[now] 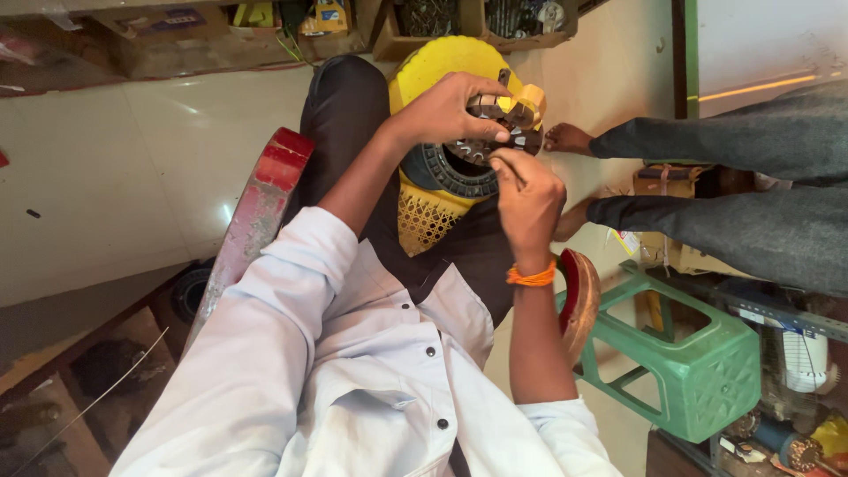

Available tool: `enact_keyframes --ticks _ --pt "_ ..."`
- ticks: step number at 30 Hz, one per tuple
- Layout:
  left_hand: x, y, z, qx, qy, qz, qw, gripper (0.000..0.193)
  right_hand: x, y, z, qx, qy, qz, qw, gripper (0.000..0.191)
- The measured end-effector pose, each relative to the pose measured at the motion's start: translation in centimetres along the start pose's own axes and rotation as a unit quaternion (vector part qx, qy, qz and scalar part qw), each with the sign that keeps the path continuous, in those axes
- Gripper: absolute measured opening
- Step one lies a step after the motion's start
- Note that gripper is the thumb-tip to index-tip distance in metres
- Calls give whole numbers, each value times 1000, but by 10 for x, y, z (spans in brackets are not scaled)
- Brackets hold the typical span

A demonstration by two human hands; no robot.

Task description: The person sits in a chair with a small electric motor assembly on their lap and works on its armature and housing, fitting small components into slots by hand and turning the assembly to reach different sides. They briefly use a screwdriver on the housing and continue seating parts with their fingers.

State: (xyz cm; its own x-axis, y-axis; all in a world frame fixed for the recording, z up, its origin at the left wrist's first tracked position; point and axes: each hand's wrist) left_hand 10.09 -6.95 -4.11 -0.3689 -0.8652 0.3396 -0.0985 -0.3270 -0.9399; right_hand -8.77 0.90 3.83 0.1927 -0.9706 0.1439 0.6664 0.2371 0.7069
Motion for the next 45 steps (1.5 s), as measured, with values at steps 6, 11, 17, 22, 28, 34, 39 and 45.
enact_keyframes --ticks 6,11,17,22,28,34,39,45 --pt "-9 -31 7 163 -46 -157 973 63 -23 6 -4 -18 -45 -3 999 9" --pt "-50 -54 -25 359 -116 -249 892 43 -29 23 22 -54 -16 52 997 14" --pt "-53 -41 -57 228 -211 -184 933 16 -13 53 61 -102 93 162 977 20" --pt "-53 -39 -82 76 -350 -86 930 10 52 50 70 -191 25 208 959 9" --pt "-44 -49 -95 32 -412 21 910 12 119 31 54 -153 68 205 964 5" --pt "-40 -46 -97 80 -428 4 900 11 136 -25 38 -124 117 146 975 6" --pt "-33 -54 -94 200 -353 152 901 18 132 -72 16 -118 107 13 987 12" --pt "-38 -56 -39 341 -259 -150 891 62 106 -80 38 -118 46 -78 989 15"
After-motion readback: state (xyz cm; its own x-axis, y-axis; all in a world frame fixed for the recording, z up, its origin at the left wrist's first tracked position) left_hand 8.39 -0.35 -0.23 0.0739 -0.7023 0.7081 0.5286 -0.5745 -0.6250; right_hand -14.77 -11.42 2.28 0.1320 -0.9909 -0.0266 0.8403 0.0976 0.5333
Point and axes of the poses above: each hand's wrist, its own x-axis towards the middle knuckle, its own z-axis out of the back of the hand, y = z × x, and after that the axes turned 8 degrees about -z, right-handed
